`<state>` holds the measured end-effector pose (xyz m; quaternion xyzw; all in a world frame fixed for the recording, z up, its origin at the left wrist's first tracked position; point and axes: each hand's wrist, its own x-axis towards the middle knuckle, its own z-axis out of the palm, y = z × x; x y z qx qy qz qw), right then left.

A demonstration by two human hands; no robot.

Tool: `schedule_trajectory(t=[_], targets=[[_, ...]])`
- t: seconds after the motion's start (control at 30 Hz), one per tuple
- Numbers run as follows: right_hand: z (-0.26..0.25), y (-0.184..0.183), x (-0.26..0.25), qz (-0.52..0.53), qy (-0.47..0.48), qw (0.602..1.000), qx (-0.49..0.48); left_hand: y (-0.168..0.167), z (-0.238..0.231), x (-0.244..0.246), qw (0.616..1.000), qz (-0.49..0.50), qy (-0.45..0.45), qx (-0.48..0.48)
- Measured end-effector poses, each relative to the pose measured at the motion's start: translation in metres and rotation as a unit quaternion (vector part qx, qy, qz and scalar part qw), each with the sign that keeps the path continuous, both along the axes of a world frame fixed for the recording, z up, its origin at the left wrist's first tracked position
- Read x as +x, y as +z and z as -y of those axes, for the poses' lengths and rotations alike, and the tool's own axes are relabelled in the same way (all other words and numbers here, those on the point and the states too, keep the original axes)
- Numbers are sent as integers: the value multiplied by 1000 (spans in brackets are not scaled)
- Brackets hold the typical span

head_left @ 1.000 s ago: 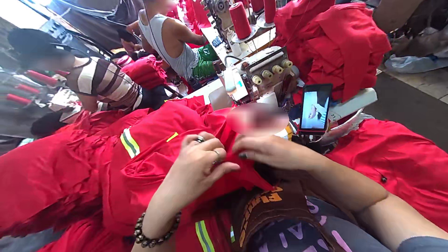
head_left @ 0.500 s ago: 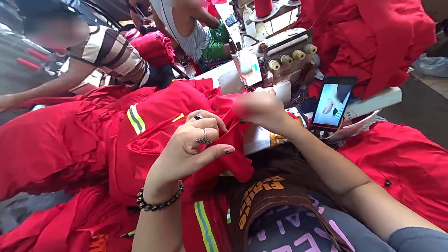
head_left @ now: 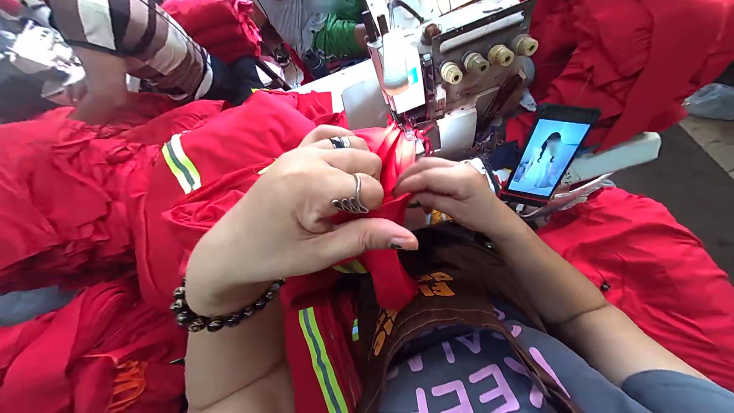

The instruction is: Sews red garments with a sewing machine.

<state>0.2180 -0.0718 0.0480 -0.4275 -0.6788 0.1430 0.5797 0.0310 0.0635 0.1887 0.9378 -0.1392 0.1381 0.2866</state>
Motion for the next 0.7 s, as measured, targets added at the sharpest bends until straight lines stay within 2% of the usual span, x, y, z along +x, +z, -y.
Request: schedule_trajectory(t=[0.13,0.27,0.5,0.7], targets=[[46,-47,-7,-91,-14,993,-69,-4,-20,9,991,-56,11,123],[62,-88,-21,-165,-40,980,-108,-24,-51,15,986,-91,56,128],[17,-88,0,-147,-70,985,-58,-29,-58,23,990,-39,118,62],[-20,-97,15,-151,-97,983,-27,-48,-17,29,983,-16,166,76]])
